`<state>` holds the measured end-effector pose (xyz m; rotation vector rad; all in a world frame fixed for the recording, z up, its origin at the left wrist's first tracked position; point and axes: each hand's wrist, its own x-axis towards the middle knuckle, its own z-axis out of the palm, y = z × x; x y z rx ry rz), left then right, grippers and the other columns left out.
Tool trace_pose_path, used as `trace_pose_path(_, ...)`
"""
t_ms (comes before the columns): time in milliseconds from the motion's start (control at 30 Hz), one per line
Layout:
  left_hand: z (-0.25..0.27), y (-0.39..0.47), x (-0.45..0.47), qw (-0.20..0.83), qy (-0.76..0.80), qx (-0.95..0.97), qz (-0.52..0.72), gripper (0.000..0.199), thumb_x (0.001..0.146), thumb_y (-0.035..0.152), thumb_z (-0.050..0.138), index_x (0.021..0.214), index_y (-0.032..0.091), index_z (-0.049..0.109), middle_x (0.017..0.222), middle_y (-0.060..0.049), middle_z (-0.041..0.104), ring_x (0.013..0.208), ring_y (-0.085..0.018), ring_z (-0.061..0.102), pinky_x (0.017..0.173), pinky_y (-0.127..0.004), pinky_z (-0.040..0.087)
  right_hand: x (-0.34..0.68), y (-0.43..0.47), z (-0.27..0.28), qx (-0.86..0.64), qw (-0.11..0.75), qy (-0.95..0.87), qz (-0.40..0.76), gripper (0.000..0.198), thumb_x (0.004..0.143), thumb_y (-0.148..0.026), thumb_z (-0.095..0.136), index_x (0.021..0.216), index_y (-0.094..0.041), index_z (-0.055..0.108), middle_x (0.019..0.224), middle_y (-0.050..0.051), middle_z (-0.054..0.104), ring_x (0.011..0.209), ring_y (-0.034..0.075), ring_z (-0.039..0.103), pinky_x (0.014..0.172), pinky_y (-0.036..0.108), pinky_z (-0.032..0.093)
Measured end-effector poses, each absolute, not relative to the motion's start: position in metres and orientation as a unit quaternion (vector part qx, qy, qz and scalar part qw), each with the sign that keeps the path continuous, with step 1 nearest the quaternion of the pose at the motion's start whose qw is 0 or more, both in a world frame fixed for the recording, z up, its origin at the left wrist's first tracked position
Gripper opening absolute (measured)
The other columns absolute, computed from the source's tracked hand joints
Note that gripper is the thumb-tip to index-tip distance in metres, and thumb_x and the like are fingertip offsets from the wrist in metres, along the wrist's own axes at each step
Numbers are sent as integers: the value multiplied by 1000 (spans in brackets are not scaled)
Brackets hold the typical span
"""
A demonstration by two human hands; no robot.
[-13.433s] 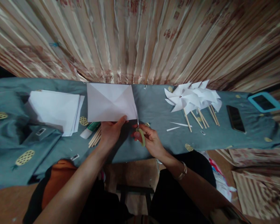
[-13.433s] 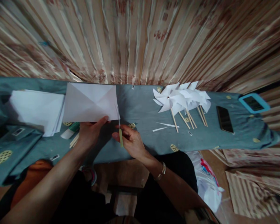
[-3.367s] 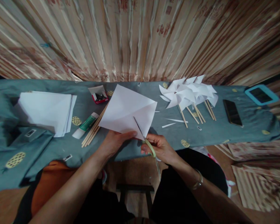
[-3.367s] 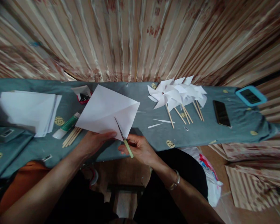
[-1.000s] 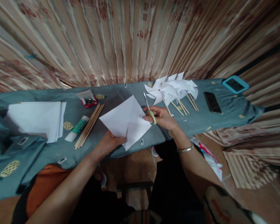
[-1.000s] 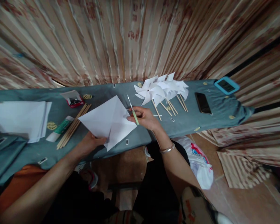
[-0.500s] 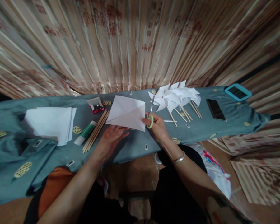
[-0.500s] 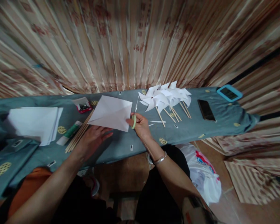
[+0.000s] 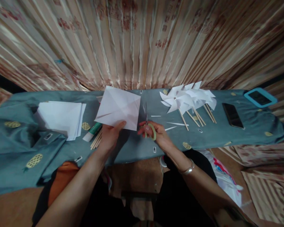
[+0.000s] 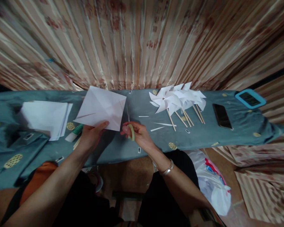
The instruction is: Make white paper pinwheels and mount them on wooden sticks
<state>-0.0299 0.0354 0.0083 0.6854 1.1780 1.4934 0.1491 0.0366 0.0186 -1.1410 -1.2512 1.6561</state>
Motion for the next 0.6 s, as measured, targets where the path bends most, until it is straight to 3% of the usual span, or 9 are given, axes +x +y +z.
trace_pose_path(100, 8, 45, -38, 513, 488, 290, 644, 27, 58, 24, 80, 82, 20, 69, 78, 1, 71, 79, -17, 66, 83, -31, 52, 153, 31, 22, -418, 284, -514, 693, 53, 69, -64, 75, 94, -17, 65, 75, 2, 71, 61, 12, 60, 59, 27, 49)
trace_pose_path(233, 7, 52, -43, 507, 484, 284, 653, 30, 56, 24, 80, 84, 20, 69, 78, 2, 71, 79, -17, 65, 85, -32, 52, 156, 29, 21, -399, 200, -541, 713, 54, 73, -65, 71, 94, -16, 65, 76, 4, 71, 62, 12, 60, 60, 28, 50)
trace_pose_path(433, 12, 54, -50, 502, 487, 276, 659, 28, 56, 24, 82, 81, 22, 69, 79, 1, 71, 88, -20, 66, 85, -31, 52, 157, 29, 18, -392, 208, -545, 711, 56, 75, -70, 66, 91, -16, 66, 76, 4, 70, 64, 13, 60, 62, 28, 50)
trace_pose_path(600, 11, 54, -47, 505, 484, 279, 658, 37, 57, 24, 82, 93, 24, 70, 85, 0, 73, 91, -21, 66, 91, -34, 52, 154, 27, 17, -391, 203, -515, 735, 57, 73, -68, 70, 95, -16, 65, 76, 4, 70, 63, 14, 60, 61, 28, 49)
